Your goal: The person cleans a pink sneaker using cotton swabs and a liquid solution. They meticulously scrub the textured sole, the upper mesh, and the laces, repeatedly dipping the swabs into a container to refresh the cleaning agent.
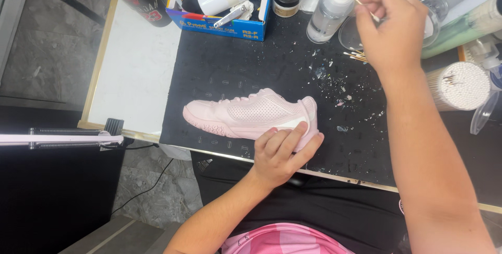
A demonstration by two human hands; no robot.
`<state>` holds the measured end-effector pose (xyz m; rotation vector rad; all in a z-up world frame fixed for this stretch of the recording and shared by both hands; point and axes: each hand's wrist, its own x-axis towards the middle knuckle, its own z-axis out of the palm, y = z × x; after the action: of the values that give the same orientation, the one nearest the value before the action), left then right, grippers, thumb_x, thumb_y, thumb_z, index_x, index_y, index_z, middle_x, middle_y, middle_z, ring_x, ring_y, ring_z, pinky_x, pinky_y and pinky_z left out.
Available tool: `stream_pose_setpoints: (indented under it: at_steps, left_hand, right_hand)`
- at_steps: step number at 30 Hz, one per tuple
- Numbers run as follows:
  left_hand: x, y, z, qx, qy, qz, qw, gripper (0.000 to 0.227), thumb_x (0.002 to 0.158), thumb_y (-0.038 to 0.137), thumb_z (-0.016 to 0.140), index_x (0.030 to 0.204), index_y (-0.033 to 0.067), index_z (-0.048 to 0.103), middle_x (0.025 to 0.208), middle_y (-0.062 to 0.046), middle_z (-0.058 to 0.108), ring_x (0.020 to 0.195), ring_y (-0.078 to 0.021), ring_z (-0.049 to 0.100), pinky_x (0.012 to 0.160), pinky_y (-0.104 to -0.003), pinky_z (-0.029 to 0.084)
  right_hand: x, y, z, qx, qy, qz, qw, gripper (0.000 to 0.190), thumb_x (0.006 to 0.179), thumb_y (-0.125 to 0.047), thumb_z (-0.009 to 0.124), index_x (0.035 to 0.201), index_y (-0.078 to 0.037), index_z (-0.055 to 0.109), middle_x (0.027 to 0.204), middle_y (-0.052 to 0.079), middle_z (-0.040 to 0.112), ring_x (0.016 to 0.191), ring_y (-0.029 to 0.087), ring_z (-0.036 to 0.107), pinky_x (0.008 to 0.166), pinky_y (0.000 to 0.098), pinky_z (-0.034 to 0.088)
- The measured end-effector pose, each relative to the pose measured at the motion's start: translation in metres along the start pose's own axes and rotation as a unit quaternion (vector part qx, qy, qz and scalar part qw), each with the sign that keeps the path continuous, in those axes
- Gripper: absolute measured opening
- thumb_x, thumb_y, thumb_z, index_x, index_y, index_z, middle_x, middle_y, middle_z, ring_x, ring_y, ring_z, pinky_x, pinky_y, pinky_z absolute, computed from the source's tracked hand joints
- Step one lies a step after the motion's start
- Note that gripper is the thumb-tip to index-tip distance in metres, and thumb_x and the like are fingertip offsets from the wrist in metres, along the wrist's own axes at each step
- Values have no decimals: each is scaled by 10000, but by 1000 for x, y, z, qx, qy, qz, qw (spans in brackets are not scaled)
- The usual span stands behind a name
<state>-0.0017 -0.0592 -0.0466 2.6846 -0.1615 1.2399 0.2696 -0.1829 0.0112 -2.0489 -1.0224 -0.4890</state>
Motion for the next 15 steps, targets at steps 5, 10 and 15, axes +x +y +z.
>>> stream_pose_setpoints:
  at_steps: [5, 10, 15]
  left_hand:
    - [8, 10, -1, -76, -110, -51, 990, 385, 949, 279, 773, 1311, 185, 683, 1326, -37, 611, 1134, -205, 569, 963, -371, 415]
    - [39, 9, -21, -111, -239, -110, 958, 748, 767, 392, 851, 1404, 129, 561, 1332, -136, 529, 1033, -282, 536, 818, -425, 402]
    - [71, 2, -27, -94, -355, -116, 923, 1048, 614, 419, 877, 1503, 63, 452, 1384, -209, 491, 1043, -296, 537, 711, -373, 456]
  right_hand:
    - [8, 5, 4, -76, 3, -49, 996, 67, 930, 35, 725, 988, 2, 716, 945, 119, 616, 957, 287, 609, 825, 400, 485]
    - [10, 5, 3, -87, -2, -67, 994, 68, 949, 13, 705, 1012, -8, 714, 979, 133, 611, 1048, 339, 581, 884, 442, 472]
    - [12, -1, 3, -100, 2, -68, 993, 25, 981, -2, 731, 1003, -8, 723, 996, 143, 604, 1040, 357, 572, 871, 460, 470]
